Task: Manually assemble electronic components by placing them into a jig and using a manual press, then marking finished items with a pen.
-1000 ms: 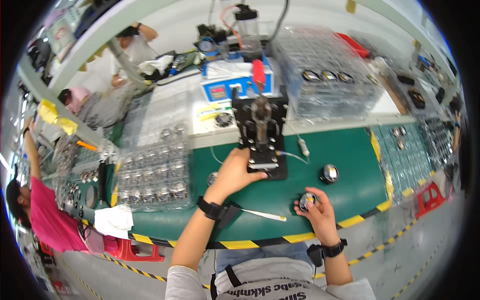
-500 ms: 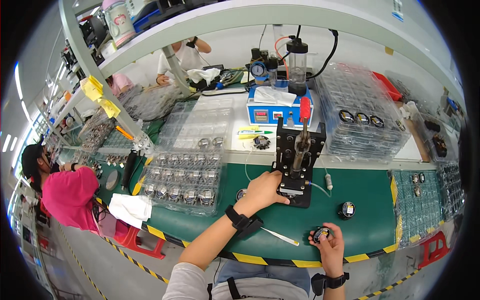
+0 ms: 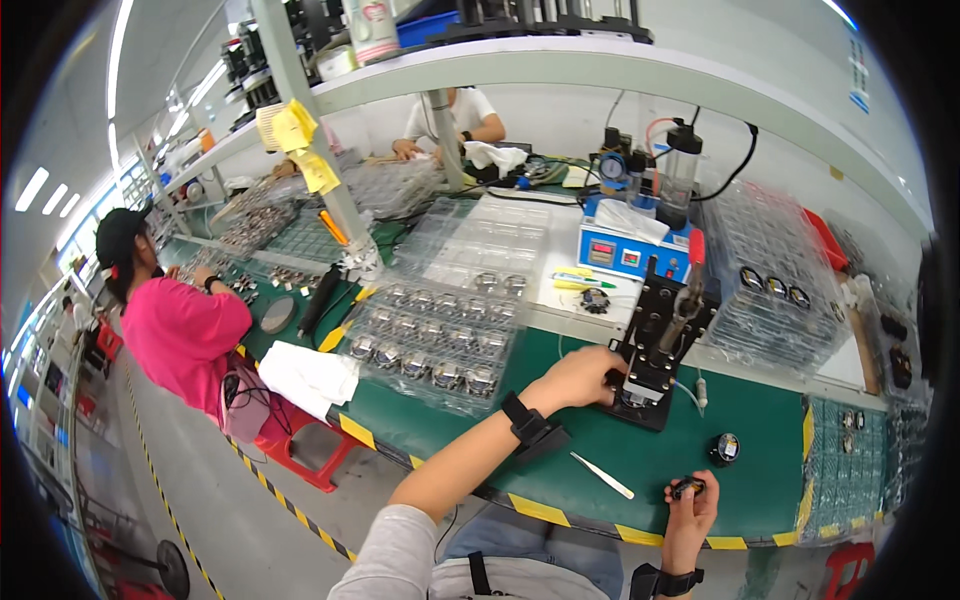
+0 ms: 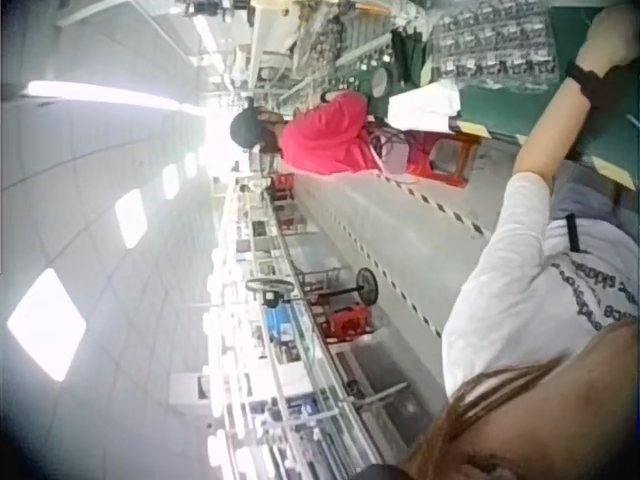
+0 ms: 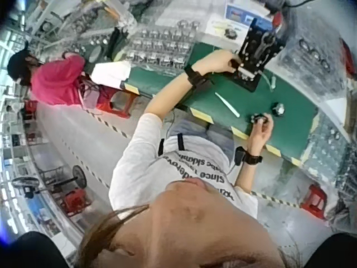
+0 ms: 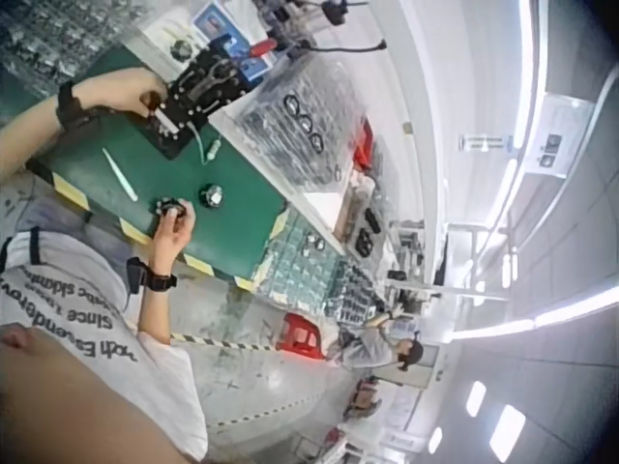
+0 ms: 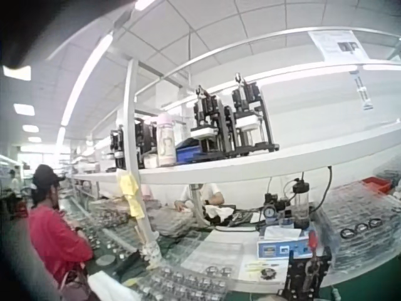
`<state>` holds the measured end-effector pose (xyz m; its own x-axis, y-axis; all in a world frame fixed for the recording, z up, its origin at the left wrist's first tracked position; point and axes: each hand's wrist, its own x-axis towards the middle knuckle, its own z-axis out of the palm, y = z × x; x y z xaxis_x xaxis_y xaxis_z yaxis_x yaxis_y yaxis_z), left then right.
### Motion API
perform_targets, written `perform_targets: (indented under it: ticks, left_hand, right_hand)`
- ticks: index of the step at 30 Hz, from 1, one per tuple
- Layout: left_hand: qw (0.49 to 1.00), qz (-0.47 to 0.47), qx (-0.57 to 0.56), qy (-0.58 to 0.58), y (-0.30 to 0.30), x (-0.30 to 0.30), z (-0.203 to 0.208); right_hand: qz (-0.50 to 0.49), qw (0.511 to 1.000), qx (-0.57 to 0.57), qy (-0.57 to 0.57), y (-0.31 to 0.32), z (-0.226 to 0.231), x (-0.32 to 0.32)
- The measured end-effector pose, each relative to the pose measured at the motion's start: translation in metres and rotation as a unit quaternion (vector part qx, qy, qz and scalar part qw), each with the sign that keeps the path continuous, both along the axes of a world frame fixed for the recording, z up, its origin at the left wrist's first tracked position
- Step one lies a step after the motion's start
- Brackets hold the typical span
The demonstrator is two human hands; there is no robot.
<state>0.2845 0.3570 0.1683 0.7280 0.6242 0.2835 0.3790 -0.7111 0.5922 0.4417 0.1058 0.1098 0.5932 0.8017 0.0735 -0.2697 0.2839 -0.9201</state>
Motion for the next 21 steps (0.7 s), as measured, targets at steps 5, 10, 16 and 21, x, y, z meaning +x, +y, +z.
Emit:
perform_targets:
  ticks: [5, 10, 16, 21]
  left_hand:
    - [0.934, 0.089, 0.072, -0.338, -0.007, 0.016, 0.088]
    - [0.954, 0.109, 0.115, -0.254, 0.004, 0.072, 0.123]
    - [0.919, -0.053, -0.056, -0.386, -0.018, 0.084, 0.157]
    - [0.892, -0.09, 0.155, -0.415, -0.058, 0.065, 0.118]
  right_hand:
    - [-0.001, 0.999, -0.009, -0.035, -0.001, -0.003, -0.002]
    - [0.033, 0.997, -0.052, -0.048, -0.001, 0.008, -0.008]
    - [-0.011, 0.999, -0.046, -0.022, 0.006, 0.008, -0.013]
    - [-0.009, 0.998, -0.045, -0.051, 0.0, -0.004, -0.005]
